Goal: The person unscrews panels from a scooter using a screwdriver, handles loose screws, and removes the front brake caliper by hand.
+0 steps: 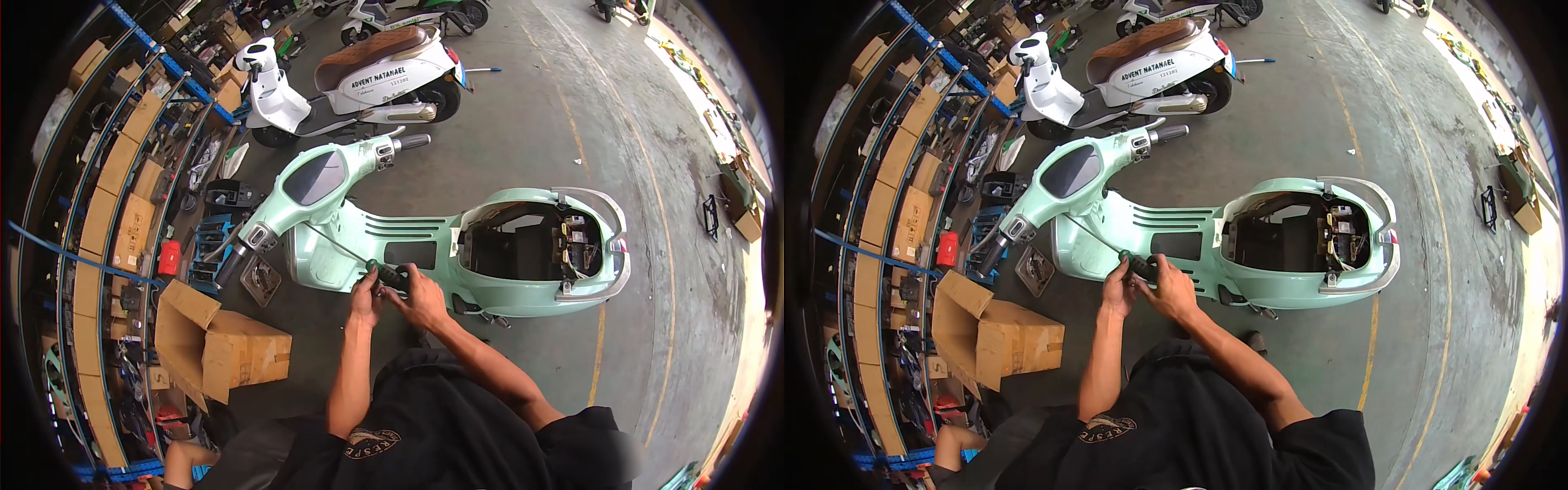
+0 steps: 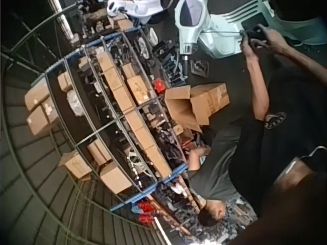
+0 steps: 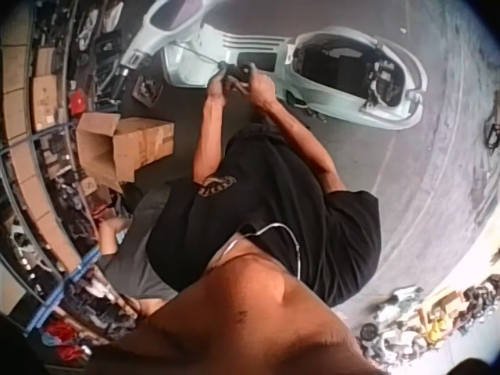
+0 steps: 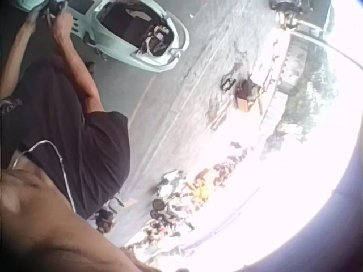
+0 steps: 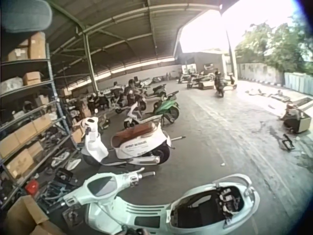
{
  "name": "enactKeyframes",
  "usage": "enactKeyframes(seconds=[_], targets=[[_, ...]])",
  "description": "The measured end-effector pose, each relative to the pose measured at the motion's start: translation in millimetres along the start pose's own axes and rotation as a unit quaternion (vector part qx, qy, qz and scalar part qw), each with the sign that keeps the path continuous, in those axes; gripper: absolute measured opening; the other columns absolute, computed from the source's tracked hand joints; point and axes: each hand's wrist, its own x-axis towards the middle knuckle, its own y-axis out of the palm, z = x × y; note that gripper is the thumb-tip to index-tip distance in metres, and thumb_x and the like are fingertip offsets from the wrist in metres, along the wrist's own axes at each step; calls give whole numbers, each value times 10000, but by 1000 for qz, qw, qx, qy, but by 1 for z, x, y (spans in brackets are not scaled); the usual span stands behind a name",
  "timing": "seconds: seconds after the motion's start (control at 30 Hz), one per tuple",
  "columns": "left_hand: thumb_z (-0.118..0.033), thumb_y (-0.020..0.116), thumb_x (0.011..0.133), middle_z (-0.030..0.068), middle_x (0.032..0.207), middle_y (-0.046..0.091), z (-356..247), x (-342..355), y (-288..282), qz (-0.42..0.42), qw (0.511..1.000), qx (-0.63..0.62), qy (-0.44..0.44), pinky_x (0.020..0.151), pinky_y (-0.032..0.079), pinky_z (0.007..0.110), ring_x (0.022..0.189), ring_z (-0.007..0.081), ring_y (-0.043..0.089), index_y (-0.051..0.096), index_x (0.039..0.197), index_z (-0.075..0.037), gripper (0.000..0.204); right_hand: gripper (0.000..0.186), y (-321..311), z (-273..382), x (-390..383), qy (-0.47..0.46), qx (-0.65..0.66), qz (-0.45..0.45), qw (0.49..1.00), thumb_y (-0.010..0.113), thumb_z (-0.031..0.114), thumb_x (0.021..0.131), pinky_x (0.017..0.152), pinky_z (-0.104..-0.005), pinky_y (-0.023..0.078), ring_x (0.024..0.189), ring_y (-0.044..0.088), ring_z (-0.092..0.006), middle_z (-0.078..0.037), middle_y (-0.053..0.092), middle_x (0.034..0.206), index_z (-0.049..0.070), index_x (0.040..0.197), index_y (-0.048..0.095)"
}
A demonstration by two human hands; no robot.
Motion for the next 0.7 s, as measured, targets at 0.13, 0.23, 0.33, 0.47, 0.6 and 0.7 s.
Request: enactKeyframes(seconds=[0.13, 0.23, 0.33, 0.47, 0.6, 0.7], targets=[[-379, 645, 916, -48, 872, 627, -5, -2, 47, -44, 998, -25, -37, 658, 413, 272, 701, 75, 477, 663, 1031, -134, 271, 555, -12, -12, 17, 203, 68, 143, 966, 512, 491, 953, 697, -456, 470, 705, 635, -374, -240, 644, 731, -47, 1011, 633], [-454, 716, 849, -29, 800, 625, 0, 0, 33, -88, 996, -5, -14, 625, 400, 279, 638, 95, 458, 659, 1027, -86, 412, 554, -6, -9, 7, 114, 101, 53, 987, 513, 480, 955, 682, -470, 471, 686, 644, -373, -252, 618, 682, -54, 919, 655], [-429, 672, 891, -36, 823, 627, 2, 6, 40, -90, 996, -22, -14, 657, 399, 286, 678, 87, 465, 661, 1034, -84, 373, 541, -12, -13, 13, 119, -23, 109, 987, 511, 495, 951, 717, -472, 482, 821, 659, -413, -251, 670, 825, -10, 1130, 591], [-435, 605, 926, -56, 895, 631, 0, 5, 16, -12, 999, -20, -25, 754, 394, 311, 796, 73, 481, 645, 1093, -103, 374, 555, -10, 7, 2, 83, -44, 44, 995, 542, 500, 927, 686, -476, 487, 752, 647, -437, -256, 634, 714, -46, 918, 640], [-436, 637, 910, -53, 825, 607, 10, 4, 38, -89, 995, -35, -27, 709, 409, 304, 736, 85, 483, 637, 1049, -108, 357, 545, -17, -5, 11, 130, -11, 103, 986, 528, 508, 933, 715, -470, 497, 800, 652, -425, -234, 668, 795, -17, 1051, 612], [-449, 673, 891, -73, 669, 480, -3, -6, 62, -60, 996, -66, -12, 609, 397, 278, 583, 88, 434, 627, 910, -128, 325, 507, -14, -16, 10, 119, 0, 82, 990, 552, 480, 927, 705, -476, 499, 775, 655, -423, -233, 663, 759, -19, 980, 625]])
